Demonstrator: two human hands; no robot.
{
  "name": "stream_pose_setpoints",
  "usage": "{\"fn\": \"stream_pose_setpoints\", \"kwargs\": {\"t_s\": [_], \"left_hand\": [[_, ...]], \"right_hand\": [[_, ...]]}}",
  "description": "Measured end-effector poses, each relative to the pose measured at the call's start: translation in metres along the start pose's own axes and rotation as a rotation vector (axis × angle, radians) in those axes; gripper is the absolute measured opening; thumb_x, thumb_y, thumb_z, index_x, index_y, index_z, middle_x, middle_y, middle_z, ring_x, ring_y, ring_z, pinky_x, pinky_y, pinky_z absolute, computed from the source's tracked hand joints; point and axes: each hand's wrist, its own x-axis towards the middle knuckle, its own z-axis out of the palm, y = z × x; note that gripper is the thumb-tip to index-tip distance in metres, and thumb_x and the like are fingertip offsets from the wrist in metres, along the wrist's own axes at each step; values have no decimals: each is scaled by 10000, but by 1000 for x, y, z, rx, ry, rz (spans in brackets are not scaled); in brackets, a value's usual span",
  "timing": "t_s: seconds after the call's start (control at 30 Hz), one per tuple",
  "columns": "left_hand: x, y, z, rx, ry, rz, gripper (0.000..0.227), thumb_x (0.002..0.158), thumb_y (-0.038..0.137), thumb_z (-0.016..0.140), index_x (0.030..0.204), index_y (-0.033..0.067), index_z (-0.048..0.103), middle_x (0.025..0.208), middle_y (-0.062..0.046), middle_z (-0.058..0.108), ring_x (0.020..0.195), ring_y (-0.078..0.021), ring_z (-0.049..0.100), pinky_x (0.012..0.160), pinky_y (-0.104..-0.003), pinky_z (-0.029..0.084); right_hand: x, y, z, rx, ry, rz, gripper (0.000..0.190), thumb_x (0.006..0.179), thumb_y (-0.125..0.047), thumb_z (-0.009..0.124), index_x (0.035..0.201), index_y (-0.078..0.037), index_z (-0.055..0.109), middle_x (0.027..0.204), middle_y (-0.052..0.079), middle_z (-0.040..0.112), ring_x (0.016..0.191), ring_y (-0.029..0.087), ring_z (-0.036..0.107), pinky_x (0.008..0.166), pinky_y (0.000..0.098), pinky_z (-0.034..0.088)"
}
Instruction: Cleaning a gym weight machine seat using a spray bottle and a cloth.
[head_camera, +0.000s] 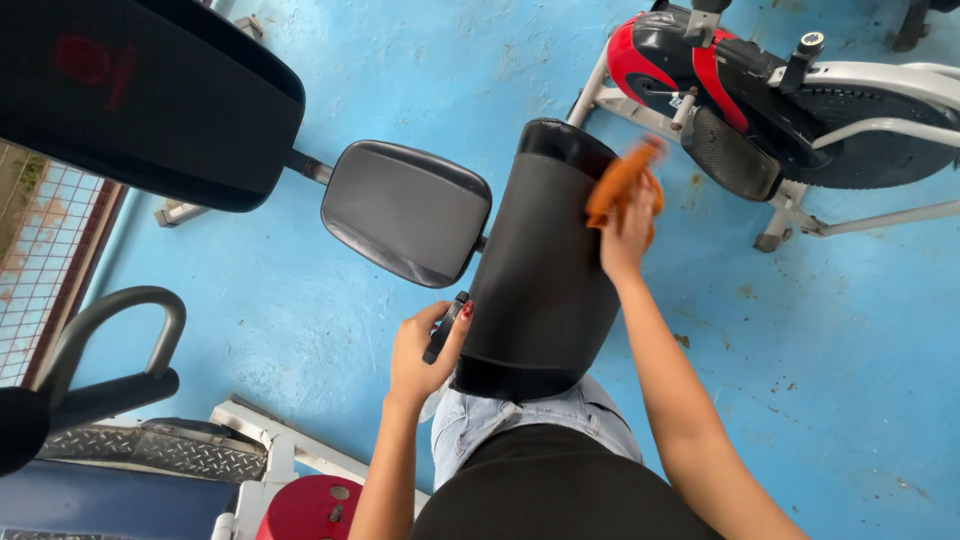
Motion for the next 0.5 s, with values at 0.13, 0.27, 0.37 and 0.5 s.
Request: {"fn": "stream_pose_setpoints", "kwargs": {"t_s": [0.13,0.27,0.37,0.5], "left_hand": [[-12,11,0,170,152,30,426,963,503,640,964,91,746,795,-161,748,824,-416,727,753,-500,583],[-20,-15,5,184,235,-51,419,963,546,611,939,148,739,787,-115,740,770,-386,727,699,-460,583],[-24,-18,1,112,220,-141,449,980,538,576,976,121,742,836,-139,758,802,-416,723,705,-481,581],[-23,-21,3,154,154,-134,485,960,573,591,992,118,753,859,-141,769,828,-423,732,722,-499,582]], "right_hand": [[54,187,70,103,110,379,546,1079,-282,520,1546,-38,377,1571,268,323,1506,427,252,1240,611,127],[80,-53,42,-129,-43,327,624,1084,-566,378,1591,-205,327,1695,41,187,1562,263,-16,1199,615,-99],[81,-115,48,-340,-23,-30,500,1000,-408,540,1447,-185,508,1494,73,457,1448,375,289,1116,684,143],[38,-159,18,-364,-99,-586,425,1035,-250,523,1458,-240,565,1587,39,414,1505,400,183,1150,663,133]]}}
